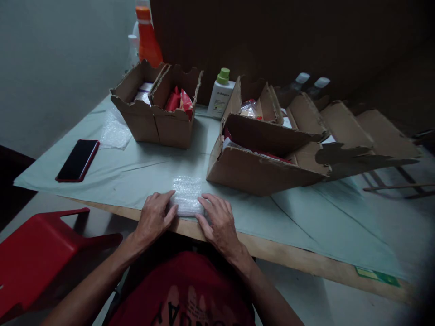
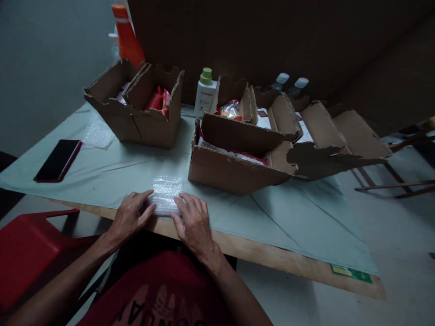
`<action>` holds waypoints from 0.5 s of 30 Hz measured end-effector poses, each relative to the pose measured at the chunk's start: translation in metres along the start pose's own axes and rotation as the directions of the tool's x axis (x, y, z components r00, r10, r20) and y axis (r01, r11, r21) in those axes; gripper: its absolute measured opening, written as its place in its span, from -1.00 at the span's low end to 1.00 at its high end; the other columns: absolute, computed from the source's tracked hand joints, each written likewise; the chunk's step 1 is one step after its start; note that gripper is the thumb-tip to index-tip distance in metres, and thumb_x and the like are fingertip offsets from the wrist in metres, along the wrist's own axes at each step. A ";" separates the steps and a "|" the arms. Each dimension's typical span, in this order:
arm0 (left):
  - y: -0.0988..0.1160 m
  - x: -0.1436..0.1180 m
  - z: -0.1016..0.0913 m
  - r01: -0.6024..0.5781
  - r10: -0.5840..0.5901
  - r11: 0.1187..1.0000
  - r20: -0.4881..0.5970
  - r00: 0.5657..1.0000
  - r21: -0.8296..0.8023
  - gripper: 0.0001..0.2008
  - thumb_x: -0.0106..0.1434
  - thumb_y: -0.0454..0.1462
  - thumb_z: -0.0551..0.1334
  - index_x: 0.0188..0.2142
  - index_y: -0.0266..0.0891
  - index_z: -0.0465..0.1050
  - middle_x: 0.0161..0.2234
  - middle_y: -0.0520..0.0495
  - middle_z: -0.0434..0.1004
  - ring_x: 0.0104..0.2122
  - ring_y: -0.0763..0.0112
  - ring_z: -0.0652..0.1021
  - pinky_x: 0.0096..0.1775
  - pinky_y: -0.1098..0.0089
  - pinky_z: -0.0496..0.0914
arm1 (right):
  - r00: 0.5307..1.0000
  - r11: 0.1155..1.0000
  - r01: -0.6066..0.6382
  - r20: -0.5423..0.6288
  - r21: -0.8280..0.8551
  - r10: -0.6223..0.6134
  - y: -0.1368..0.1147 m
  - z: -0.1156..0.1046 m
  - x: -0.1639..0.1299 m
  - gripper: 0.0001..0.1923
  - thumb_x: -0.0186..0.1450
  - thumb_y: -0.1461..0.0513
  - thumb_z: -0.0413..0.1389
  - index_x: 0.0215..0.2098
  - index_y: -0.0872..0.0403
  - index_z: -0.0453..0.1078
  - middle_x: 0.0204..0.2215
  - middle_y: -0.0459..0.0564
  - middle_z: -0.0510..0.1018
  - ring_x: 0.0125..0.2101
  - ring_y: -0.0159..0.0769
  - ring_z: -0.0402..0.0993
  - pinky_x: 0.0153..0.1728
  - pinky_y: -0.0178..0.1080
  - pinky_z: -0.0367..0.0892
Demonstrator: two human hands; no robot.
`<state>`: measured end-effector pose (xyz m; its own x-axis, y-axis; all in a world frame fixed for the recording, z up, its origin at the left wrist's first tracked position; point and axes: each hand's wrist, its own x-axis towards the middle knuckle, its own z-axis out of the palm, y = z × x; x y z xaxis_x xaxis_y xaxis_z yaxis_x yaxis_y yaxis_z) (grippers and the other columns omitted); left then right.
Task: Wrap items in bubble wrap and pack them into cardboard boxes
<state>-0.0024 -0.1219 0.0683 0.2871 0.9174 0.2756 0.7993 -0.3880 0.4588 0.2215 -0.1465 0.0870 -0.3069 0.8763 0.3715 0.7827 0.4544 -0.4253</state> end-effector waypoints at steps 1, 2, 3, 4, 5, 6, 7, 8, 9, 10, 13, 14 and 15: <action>0.000 0.001 0.001 0.007 -0.007 0.999 0.002 1.000 0.031 -0.65 0.38 -0.22 0.16 0.11 -0.29 0.41 -0.26 -0.16 0.56 -0.23 0.14 0.51 -0.13 0.14 0.40 | 0.999 1.000 0.025 0.034 -0.006 -0.025 0.001 0.001 0.000 -0.63 0.40 0.24 0.13 0.16 0.10 0.39 0.10 0.20 0.52 0.12 0.00 0.39 0.08 0.06 0.30; 0.000 0.002 0.001 0.011 -0.011 0.999 -0.007 1.000 0.051 -0.65 0.39 -0.21 0.15 0.11 -0.29 0.42 -0.21 -0.19 0.55 -0.20 0.11 0.51 -0.11 0.12 0.40 | 0.996 0.999 0.045 0.072 -0.008 -0.044 0.001 0.003 0.000 -0.62 0.38 0.26 0.14 0.15 0.09 0.39 0.10 0.19 0.52 0.15 0.01 0.37 0.10 0.08 0.29; 0.001 0.001 0.000 0.007 -0.005 0.998 -0.027 1.000 0.057 -0.65 0.39 -0.20 0.15 0.10 -0.29 0.42 -0.14 -0.23 0.54 -0.14 0.08 0.51 -0.08 0.10 0.40 | 0.993 0.998 0.056 0.103 -0.008 -0.055 0.002 0.004 0.000 -0.62 0.37 0.28 0.15 0.15 0.08 0.40 0.11 0.17 0.53 0.17 0.02 0.35 0.11 0.09 0.28; 0.002 0.000 -0.001 -0.010 0.012 0.999 -0.049 0.999 0.049 -0.64 0.38 -0.19 0.16 0.11 -0.28 0.41 -0.05 -0.27 0.51 -0.07 0.06 0.50 -0.04 0.09 0.39 | 0.991 0.998 0.057 0.120 -0.006 -0.056 0.003 0.005 0.001 -0.63 0.37 0.29 0.15 0.14 0.07 0.41 0.11 0.16 0.53 0.18 0.02 0.34 0.12 0.10 0.27; 0.004 -0.002 -0.003 -0.040 0.042 0.999 -0.065 0.997 0.029 -0.63 0.37 -0.19 0.18 0.12 -0.26 0.40 0.02 -0.29 0.48 0.00 0.04 0.48 0.01 0.08 0.38 | 0.991 0.999 0.052 0.124 0.002 -0.052 0.004 0.006 0.002 -0.65 0.37 0.30 0.14 0.12 0.05 0.42 0.10 0.14 0.55 0.18 0.01 0.34 0.13 0.10 0.26; 0.005 -0.004 -0.006 -0.079 0.078 0.997 -0.068 0.995 -0.004 -0.63 0.37 -0.19 0.19 0.13 -0.24 0.39 0.07 -0.28 0.46 0.05 0.04 0.46 0.06 0.07 0.36 | 0.992 0.999 0.043 0.118 0.020 -0.045 0.004 0.006 0.004 -0.67 0.38 0.30 0.13 0.10 0.05 0.43 0.07 0.13 0.57 0.17 -0.01 0.36 0.13 0.09 0.26; 0.006 -0.006 -0.008 -0.115 0.113 0.992 -0.054 0.992 -0.046 -0.62 0.37 -0.20 0.19 0.14 -0.22 0.37 0.08 -0.26 0.46 0.08 0.06 0.45 0.08 0.08 0.34 | 0.993 0.998 0.032 0.111 0.048 -0.037 0.004 0.005 0.005 -0.70 0.39 0.30 0.13 0.09 0.05 0.45 0.03 0.11 0.60 0.13 -0.04 0.40 0.12 0.06 0.27; 0.007 -0.007 -0.011 -0.138 0.136 0.986 -0.027 0.990 -0.094 -0.62 0.37 -0.22 0.19 0.16 -0.21 0.35 0.06 -0.23 0.49 0.07 0.09 0.45 0.09 0.10 0.34 | 0.994 0.997 0.015 0.106 0.081 -0.024 0.004 0.004 0.007 -0.72 0.40 0.29 0.12 0.07 0.05 0.45 -0.02 0.10 0.62 0.08 -0.07 0.44 0.11 0.03 0.28; 0.007 -0.007 -0.012 -0.140 0.141 0.980 0.002 0.990 -0.139 -0.62 0.38 -0.25 0.17 0.17 -0.20 0.34 0.02 -0.20 0.52 0.04 0.13 0.47 0.08 0.13 0.35 | 0.994 0.994 -0.007 0.105 0.112 -0.005 0.004 0.003 0.008 -0.73 0.41 0.27 0.11 0.07 0.05 0.46 -0.06 0.08 0.63 0.02 -0.10 0.47 0.09 0.00 0.30; 0.006 -0.006 -0.013 -0.123 0.129 0.977 0.026 0.991 -0.172 -0.63 0.38 -0.26 0.16 0.17 -0.20 0.34 -0.03 -0.17 0.55 -0.01 0.17 0.49 0.04 0.16 0.37 | 0.994 0.990 -0.031 0.108 0.134 0.017 0.004 0.003 0.009 -0.73 0.42 0.26 0.11 0.07 0.06 0.46 -0.09 0.08 0.64 -0.02 -0.12 0.49 0.06 -0.02 0.31; 0.000 0.004 -0.010 -0.040 0.052 0.986 0.071 0.996 -0.160 -0.64 0.38 -0.24 0.15 0.14 -0.23 0.37 -0.15 -0.14 0.57 -0.16 0.20 0.51 -0.06 0.19 0.40 | 0.989 0.986 -0.114 0.105 0.123 0.101 0.007 0.005 0.014 -0.70 0.44 0.21 0.09 0.10 0.08 0.45 -0.05 0.11 0.63 -0.03 -0.10 0.49 0.03 -0.03 0.32; -0.002 0.009 -0.007 -0.022 0.032 0.992 0.076 0.997 -0.127 -0.64 0.37 -0.23 0.15 0.13 -0.24 0.40 -0.15 -0.16 0.57 -0.17 0.19 0.51 -0.07 0.17 0.40 | 0.987 0.985 -0.138 0.095 0.101 0.128 0.009 0.007 0.015 -0.68 0.44 0.19 0.08 0.12 0.09 0.43 -0.02 0.13 0.61 0.00 -0.08 0.48 0.03 -0.02 0.32; -0.005 0.015 -0.004 -0.011 0.018 0.996 0.076 0.997 -0.094 -0.64 0.35 -0.23 0.16 0.11 -0.26 0.41 -0.13 -0.19 0.55 -0.15 0.16 0.50 -0.06 0.15 0.40 | 0.985 0.985 -0.158 0.085 0.076 0.151 0.011 0.010 0.017 -0.66 0.45 0.17 0.06 0.14 0.10 0.42 0.02 0.15 0.60 0.04 -0.06 0.46 0.03 -0.01 0.32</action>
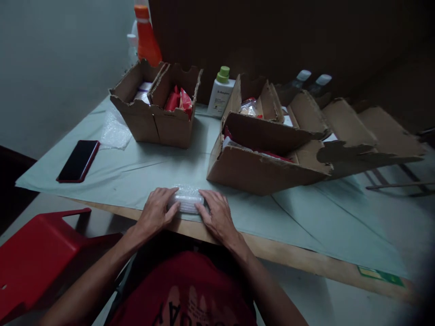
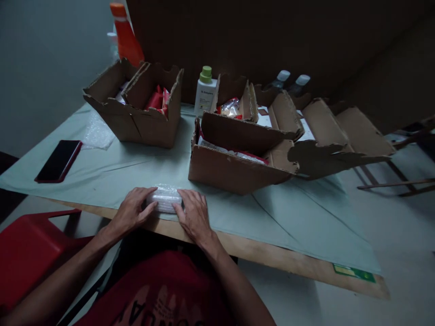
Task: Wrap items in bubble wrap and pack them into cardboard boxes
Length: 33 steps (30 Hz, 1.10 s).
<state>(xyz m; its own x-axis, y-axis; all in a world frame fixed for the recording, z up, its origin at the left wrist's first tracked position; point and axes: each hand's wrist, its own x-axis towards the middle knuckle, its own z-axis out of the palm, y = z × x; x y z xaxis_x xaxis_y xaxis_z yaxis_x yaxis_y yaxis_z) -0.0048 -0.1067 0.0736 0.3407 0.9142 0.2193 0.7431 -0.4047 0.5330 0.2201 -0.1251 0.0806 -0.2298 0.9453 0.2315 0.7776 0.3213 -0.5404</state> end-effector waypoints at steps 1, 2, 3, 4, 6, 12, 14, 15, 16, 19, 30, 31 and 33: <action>-0.003 0.006 0.002 0.004 -0.004 1.000 -0.002 1.000 0.025 -0.61 0.33 -0.22 0.17 0.12 -0.28 0.41 -0.07 -0.23 0.53 -0.09 0.12 0.49 -0.03 0.12 0.40 | 1.000 1.000 -0.019 -0.009 -0.022 0.019 0.003 0.003 0.002 -0.64 0.46 0.16 0.05 0.16 0.11 0.40 0.06 0.17 0.57 0.06 -0.04 0.44 0.03 0.00 0.32; -0.006 0.012 0.004 -0.003 0.003 0.999 -0.002 1.000 0.041 -0.58 0.31 -0.23 0.18 0.13 -0.30 0.40 0.00 -0.27 0.50 -0.03 0.07 0.46 0.01 0.09 0.39 | 0.999 0.999 -0.032 -0.017 -0.042 0.031 0.005 0.005 0.004 -0.62 0.46 0.15 0.04 0.17 0.12 0.38 0.09 0.18 0.55 0.09 -0.03 0.42 0.03 0.01 0.32; -0.009 0.018 0.005 -0.019 0.019 0.999 0.006 1.000 0.048 -0.53 0.28 -0.23 0.19 0.17 -0.31 0.38 0.06 -0.29 0.46 0.03 0.04 0.44 0.05 0.06 0.37 | 0.999 0.997 -0.039 -0.023 -0.059 0.038 0.007 0.008 0.005 -0.61 0.46 0.14 0.03 0.18 0.13 0.37 0.11 0.20 0.54 0.11 -0.02 0.41 0.04 0.02 0.32; -0.011 0.023 0.005 -0.039 0.038 0.998 0.027 0.999 0.044 -0.48 0.26 -0.25 0.20 0.20 -0.30 0.34 0.10 -0.29 0.44 0.07 0.02 0.41 0.08 0.03 0.36 | 0.999 0.997 -0.042 -0.027 -0.072 0.040 0.009 0.010 0.006 -0.61 0.46 0.14 0.02 0.18 0.13 0.37 0.12 0.21 0.53 0.13 -0.01 0.39 0.05 0.03 0.31; -0.014 0.031 0.004 -0.072 0.070 0.997 0.099 0.993 0.019 -0.41 0.23 -0.27 0.19 0.26 -0.27 0.28 0.10 -0.26 0.44 0.08 0.04 0.41 0.11 0.01 0.34 | 0.999 0.997 -0.037 -0.034 -0.073 0.035 0.011 0.012 0.004 -0.60 0.46 0.13 0.01 0.18 0.13 0.37 0.14 0.23 0.51 0.16 0.01 0.37 0.08 0.05 0.30; -0.007 0.024 -0.002 -0.081 0.106 0.984 0.160 0.981 -0.159 -0.40 0.19 -0.34 0.17 0.25 -0.22 0.28 -0.15 -0.13 0.50 -0.14 0.20 0.48 -0.02 0.13 0.43 | 1.000 0.993 -0.023 -0.015 0.119 0.025 0.012 0.001 -0.005 -0.42 0.34 0.12 0.18 0.28 0.09 0.28 0.20 0.24 0.45 0.23 0.00 0.34 0.20 0.10 0.27; 0.001 0.015 -0.004 -0.081 0.117 0.970 0.146 0.982 -0.231 -0.44 0.23 -0.35 0.14 0.24 -0.19 0.30 -0.15 -0.12 0.47 -0.16 0.25 0.50 -0.06 0.21 0.45 | 0.999 0.970 -0.033 0.021 0.239 0.028 0.012 -0.005 -0.005 -0.27 0.26 0.14 0.26 0.35 0.06 0.19 0.26 0.23 0.38 0.23 -0.04 0.35 0.22 0.04 0.29; 0.005 0.010 -0.006 -0.078 0.121 0.961 0.147 0.982 -0.265 -0.46 0.25 -0.36 0.13 0.23 -0.16 0.32 -0.14 -0.11 0.46 -0.16 0.27 0.51 -0.08 0.24 0.47 | 0.998 0.949 -0.051 0.050 0.310 0.037 0.012 -0.008 -0.005 -0.21 0.23 0.16 0.29 0.37 0.06 0.16 0.27 0.22 0.38 0.20 -0.06 0.38 0.19 -0.01 0.32; 0.010 0.006 -0.007 -0.073 0.123 0.952 0.153 0.981 -0.296 -0.47 0.25 -0.37 0.12 0.23 -0.14 0.33 -0.13 -0.11 0.46 -0.16 0.28 0.52 -0.10 0.27 0.48 | 0.995 0.921 -0.079 0.085 0.381 0.050 0.012 -0.011 -0.005 -0.20 0.22 0.19 0.30 0.37 0.06 0.16 0.23 0.20 0.42 0.14 -0.10 0.45 0.14 -0.07 0.38; 0.020 -0.001 -0.009 -0.057 0.120 0.927 0.149 0.981 -0.370 -0.52 0.27 -0.35 0.15 0.18 -0.10 0.40 -0.15 -0.12 0.49 -0.17 0.28 0.54 -0.13 0.29 0.50 | 0.981 0.840 -0.160 0.179 0.519 0.077 0.009 -0.020 -0.006 -0.45 0.24 0.26 0.26 0.20 0.05 0.37 -0.06 0.01 0.62 -0.15 -0.26 0.58 -0.10 -0.26 0.47; 0.025 0.079 0.025 0.100 -0.141 0.829 -0.032 0.989 -0.550 -0.50 0.27 -0.11 0.24 0.18 -0.18 0.33 -0.05 -0.19 0.54 -0.10 0.22 0.59 -0.03 0.16 0.50 | 0.998 0.943 0.060 -0.055 0.328 -0.044 0.015 -0.158 -0.031 -0.77 0.34 0.29 0.22 -0.05 -0.06 0.52 -0.23 -0.12 0.65 -0.27 -0.33 0.60 -0.23 -0.35 0.47; 0.030 0.091 0.034 0.054 -0.108 0.836 -0.067 0.992 -0.547 -0.45 0.26 -0.13 0.24 0.22 -0.17 0.28 0.00 -0.21 0.52 -0.06 0.19 0.57 0.00 0.12 0.49 | 0.984 0.959 0.076 -0.176 0.275 -0.027 0.020 -0.178 -0.031 -0.79 0.34 0.25 0.23 -0.06 -0.07 0.51 -0.24 -0.11 0.65 -0.28 -0.32 0.60 -0.26 -0.33 0.48; 0.039 0.109 0.053 -0.034 -0.036 0.858 -0.126 0.991 -0.513 -0.39 0.24 -0.17 0.23 0.26 -0.18 0.21 0.08 -0.26 0.47 0.02 0.13 0.54 0.02 0.07 0.47 | 0.892 0.986 0.054 -0.451 0.160 0.024 0.033 -0.216 -0.028 -0.80 0.32 0.17 0.27 -0.07 -0.08 0.51 -0.24 -0.07 0.65 -0.28 -0.25 0.60 -0.27 -0.25 0.49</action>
<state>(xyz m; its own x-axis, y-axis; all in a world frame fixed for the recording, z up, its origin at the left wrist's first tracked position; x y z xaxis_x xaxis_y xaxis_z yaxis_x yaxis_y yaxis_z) 0.0916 -0.0239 0.0752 0.2383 0.9233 0.3011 0.3302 -0.3686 0.8690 0.3782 -0.1528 0.2311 0.0774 0.8260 0.5583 0.6605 0.3770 -0.6493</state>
